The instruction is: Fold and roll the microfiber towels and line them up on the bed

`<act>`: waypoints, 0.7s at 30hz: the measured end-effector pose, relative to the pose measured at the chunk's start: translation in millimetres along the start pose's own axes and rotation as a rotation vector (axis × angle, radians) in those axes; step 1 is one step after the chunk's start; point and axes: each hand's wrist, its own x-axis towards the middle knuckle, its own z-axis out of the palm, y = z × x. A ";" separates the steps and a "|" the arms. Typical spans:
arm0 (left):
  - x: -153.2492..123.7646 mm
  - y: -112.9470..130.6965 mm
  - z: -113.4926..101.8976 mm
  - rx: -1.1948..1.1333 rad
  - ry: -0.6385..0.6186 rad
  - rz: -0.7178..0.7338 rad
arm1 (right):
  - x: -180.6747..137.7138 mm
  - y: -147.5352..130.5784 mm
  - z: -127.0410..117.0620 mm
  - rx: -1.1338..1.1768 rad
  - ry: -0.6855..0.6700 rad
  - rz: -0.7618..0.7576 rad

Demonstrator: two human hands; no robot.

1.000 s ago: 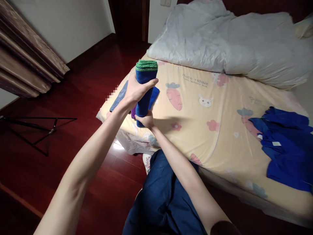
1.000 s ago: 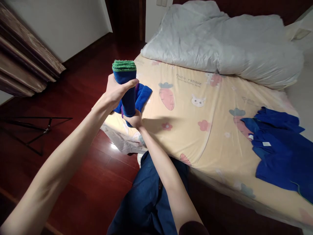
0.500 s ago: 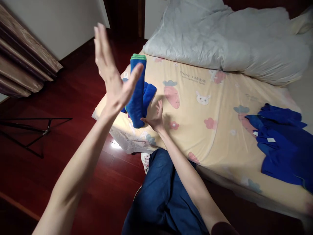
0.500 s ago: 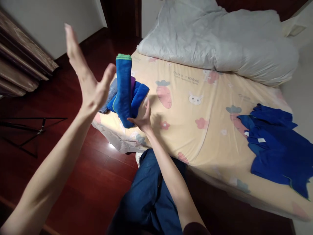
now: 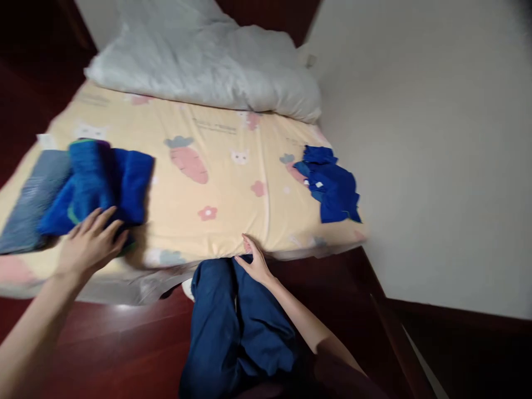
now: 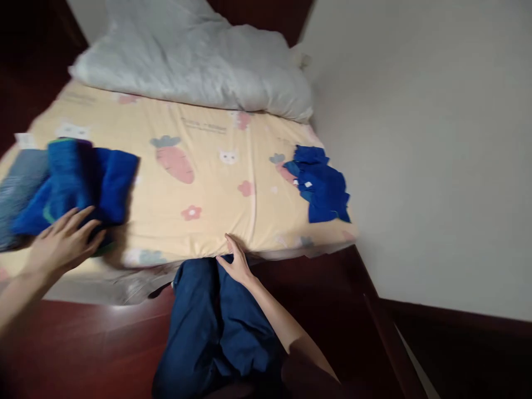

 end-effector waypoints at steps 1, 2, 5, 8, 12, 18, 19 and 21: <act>2.0 -2.2 1.6 -0.005 0.024 0.000 | -8.7 10.9 -19.8 -0.015 0.059 0.033; 4.2 -0.8 3.6 -0.009 0.043 -0.001 | -16.5 21.9 -39.4 -0.028 0.125 0.064; 8.0 29.9 14.5 -0.011 0.100 -0.020 | -32.9 55.3 -96.3 -0.057 0.314 0.134; -4.3 101.3 37.0 -0.074 0.144 0.037 | -37.3 86.9 -153.3 -0.126 0.444 0.156; -66.6 233.4 68.6 -0.292 -0.103 0.161 | -28.5 122.6 -234.9 -0.320 0.593 0.174; -161.1 341.9 78.0 -0.206 -0.258 0.141 | 1.7 167.6 -339.7 -0.127 0.837 0.421; -165.1 343.9 77.7 -0.188 -0.262 0.140 | 8.1 173.7 -351.5 0.018 0.876 0.462; -166.0 341.8 77.5 -0.162 -0.267 0.157 | 21.2 183.2 -370.1 0.282 0.923 0.517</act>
